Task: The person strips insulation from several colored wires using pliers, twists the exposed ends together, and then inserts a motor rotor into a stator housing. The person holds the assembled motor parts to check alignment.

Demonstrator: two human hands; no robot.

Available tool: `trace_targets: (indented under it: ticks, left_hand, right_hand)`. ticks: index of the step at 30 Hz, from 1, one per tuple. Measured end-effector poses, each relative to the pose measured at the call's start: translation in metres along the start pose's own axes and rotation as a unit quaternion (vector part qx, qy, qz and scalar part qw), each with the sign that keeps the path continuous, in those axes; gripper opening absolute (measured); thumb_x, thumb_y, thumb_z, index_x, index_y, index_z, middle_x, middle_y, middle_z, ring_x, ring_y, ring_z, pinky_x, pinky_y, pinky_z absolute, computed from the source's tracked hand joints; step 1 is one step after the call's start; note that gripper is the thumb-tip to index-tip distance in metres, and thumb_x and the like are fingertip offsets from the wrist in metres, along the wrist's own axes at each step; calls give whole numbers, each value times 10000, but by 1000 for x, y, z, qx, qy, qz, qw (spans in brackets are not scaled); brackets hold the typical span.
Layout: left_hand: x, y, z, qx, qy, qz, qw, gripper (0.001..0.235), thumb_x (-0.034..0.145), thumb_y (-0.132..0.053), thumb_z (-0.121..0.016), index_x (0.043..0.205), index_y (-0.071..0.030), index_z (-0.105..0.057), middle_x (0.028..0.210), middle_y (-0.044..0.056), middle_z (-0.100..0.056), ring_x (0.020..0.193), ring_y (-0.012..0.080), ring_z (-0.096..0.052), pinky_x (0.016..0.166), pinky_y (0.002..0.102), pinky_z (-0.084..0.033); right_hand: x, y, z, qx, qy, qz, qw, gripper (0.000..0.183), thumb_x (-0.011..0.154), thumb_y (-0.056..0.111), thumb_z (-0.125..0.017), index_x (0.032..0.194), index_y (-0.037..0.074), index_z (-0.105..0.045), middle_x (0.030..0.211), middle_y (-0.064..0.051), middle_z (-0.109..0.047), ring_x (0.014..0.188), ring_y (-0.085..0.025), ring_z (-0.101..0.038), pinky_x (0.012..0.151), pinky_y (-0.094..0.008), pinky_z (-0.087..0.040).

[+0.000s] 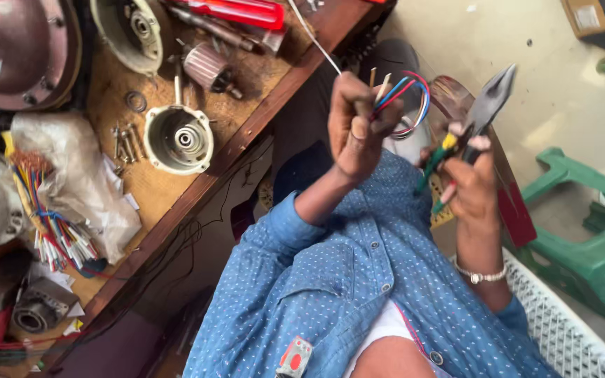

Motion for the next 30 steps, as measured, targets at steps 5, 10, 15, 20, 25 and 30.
trace_targets:
  ticks: [5,10,15,20,25,30]
  left_hand:
    - [5,-38,36,63,-85,12,994,280,1060,-190,-565,1063,-144,-289,918,-4,-323,665,82,-355,553,234,-294]
    - [-9,-46,40,130,-76,42,988,197,1111,-138,-477,1045,-127,-291,882,24,-369,709,118,-445,639,276,-361]
    - [-25,-34,42,160,-83,84,980,248,1121,-118,-506,1025,-133,-277,859,17,-358,724,103,-405,639,257,-341]
    - [-40,-26,38,154,-63,126,978,176,1163,-232,-442,1095,-113,-333,843,-27,-358,709,40,-333,620,208,-286]
    - [-33,-42,43,257,-99,122,954,259,1178,-280,-403,1094,-53,-495,888,-1,-503,731,58,-430,627,228,-355]
    - [-19,-52,34,406,-48,111,906,207,1144,-174,-462,1102,-22,-596,893,22,-616,726,72,-561,623,235,-451]
  right_hand:
    - [-15,-39,30,-231,59,-54,970,402,996,39,-702,1367,-70,-593,1410,-136,-631,1135,-206,-618,910,-347,-507]
    - [-13,-80,25,-157,62,-87,982,636,922,356,-768,1401,36,-500,1013,-93,-657,862,-192,-670,753,-331,-570]
    - [-7,-84,17,299,146,-159,930,728,926,591,-733,1399,106,-464,853,-27,-501,616,-132,-510,585,-267,-467]
    - [-28,-59,-12,463,218,-168,842,631,1008,354,-711,1460,65,-379,934,-77,-551,685,-162,-586,709,-341,-518]
    - [-41,-23,-55,378,239,-155,881,991,797,212,-791,1645,216,-280,1340,-139,-558,1210,-317,-558,981,-587,-486]
    - [-66,4,-77,168,233,-189,939,964,892,271,-794,1682,136,-258,1332,-179,-564,1238,-310,-562,1000,-516,-513]
Point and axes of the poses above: each hand's wrist, its own x-axis towards the middle knuckle, its own z-axis out of the back of the hand, y = z × x, the point moved 6 cm from there along x, towards the middle knuckle
